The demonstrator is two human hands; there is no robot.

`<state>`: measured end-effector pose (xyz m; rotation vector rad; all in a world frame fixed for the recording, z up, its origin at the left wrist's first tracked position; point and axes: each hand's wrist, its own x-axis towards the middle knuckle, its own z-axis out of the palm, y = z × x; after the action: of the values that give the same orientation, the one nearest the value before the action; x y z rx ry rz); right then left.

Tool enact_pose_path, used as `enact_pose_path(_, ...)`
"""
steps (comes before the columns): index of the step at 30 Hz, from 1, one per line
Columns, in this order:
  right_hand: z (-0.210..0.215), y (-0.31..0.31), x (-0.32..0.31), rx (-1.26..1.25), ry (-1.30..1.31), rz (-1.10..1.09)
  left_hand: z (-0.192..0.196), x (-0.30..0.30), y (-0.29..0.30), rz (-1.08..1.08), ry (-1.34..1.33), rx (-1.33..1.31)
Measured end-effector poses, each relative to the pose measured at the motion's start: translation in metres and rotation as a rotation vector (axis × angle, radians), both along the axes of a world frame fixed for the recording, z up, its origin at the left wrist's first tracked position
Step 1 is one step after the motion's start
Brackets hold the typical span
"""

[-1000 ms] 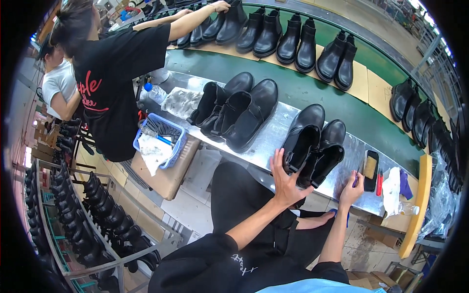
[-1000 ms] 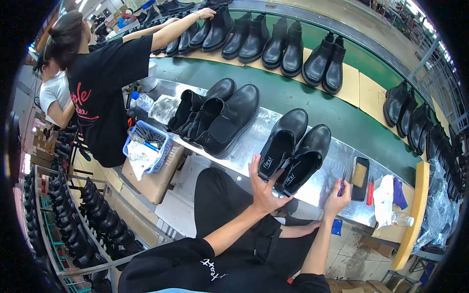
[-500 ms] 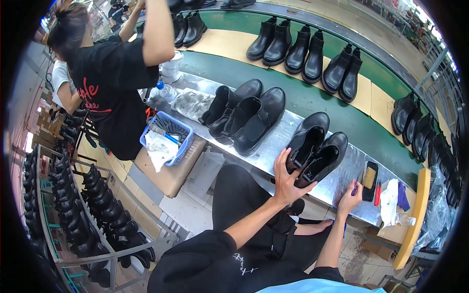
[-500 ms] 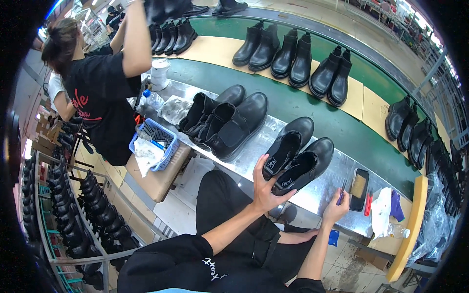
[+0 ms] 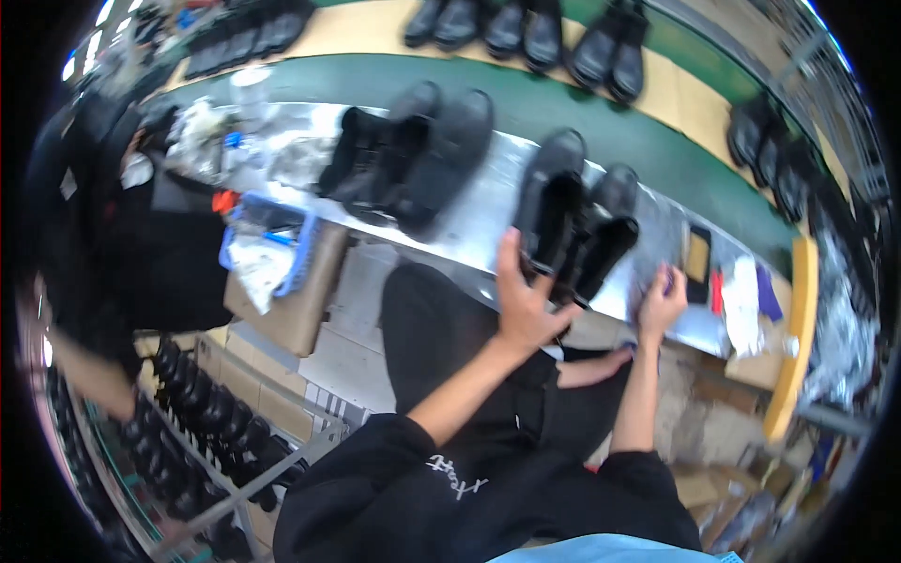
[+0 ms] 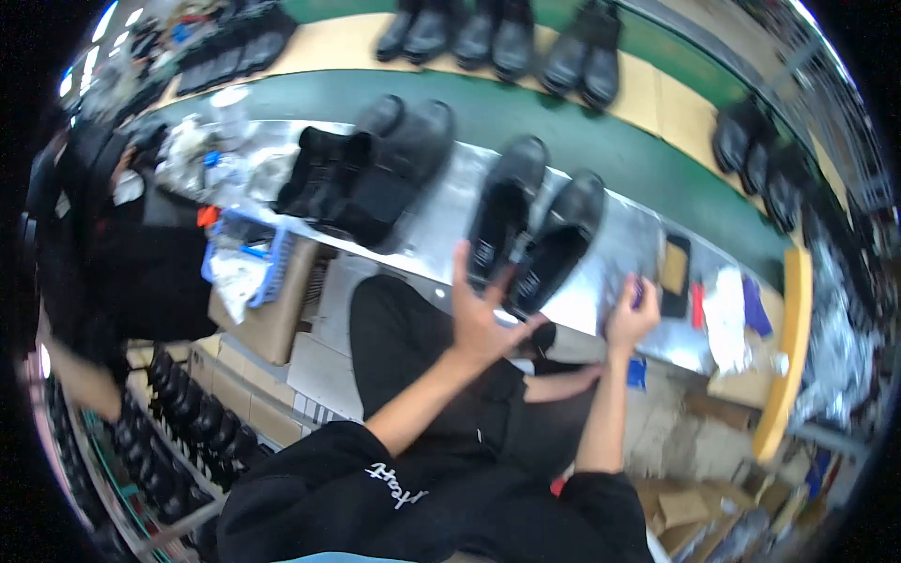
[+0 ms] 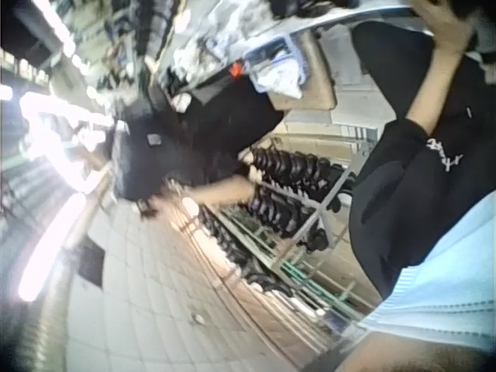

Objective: Trim excess thread and inspect finished black boots on an assembly line.

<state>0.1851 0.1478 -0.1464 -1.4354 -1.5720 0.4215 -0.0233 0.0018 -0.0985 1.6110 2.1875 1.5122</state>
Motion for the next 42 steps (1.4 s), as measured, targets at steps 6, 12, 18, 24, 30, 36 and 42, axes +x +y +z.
enact_pose_path(6,0.013,-0.004,-0.009,-0.001,0.016,0.008,-0.041,-0.029,-0.017,-0.16,-0.243,0.358)
enact_pose_path(12,0.008,-0.008,-0.002,-0.063,-0.004,-0.008,-0.019,-0.053,0.011,-0.145,-0.275,-0.032)
enact_pose_path(18,0.01,-0.009,-0.004,-0.082,0.009,0.008,-0.02,-0.048,0.007,-0.171,-0.121,0.043)
enact_pose_path(24,0.004,-0.005,-0.004,-0.077,0.031,-0.004,-0.039,-0.034,0.004,-0.127,-0.095,0.052)
enact_pose_path(30,0.002,-0.005,-0.005,-0.11,0.071,-0.002,-0.045,-0.034,0.004,-0.137,-0.098,0.062)
enact_pose_path(36,0.003,-0.006,-0.006,-0.091,0.045,-0.004,-0.04,-0.029,0.001,-0.147,-0.108,0.11)
enact_pose_path(42,0.006,-0.006,-0.006,-0.089,0.043,-0.008,-0.038,-0.038,-0.002,-0.18,-0.04,0.104)
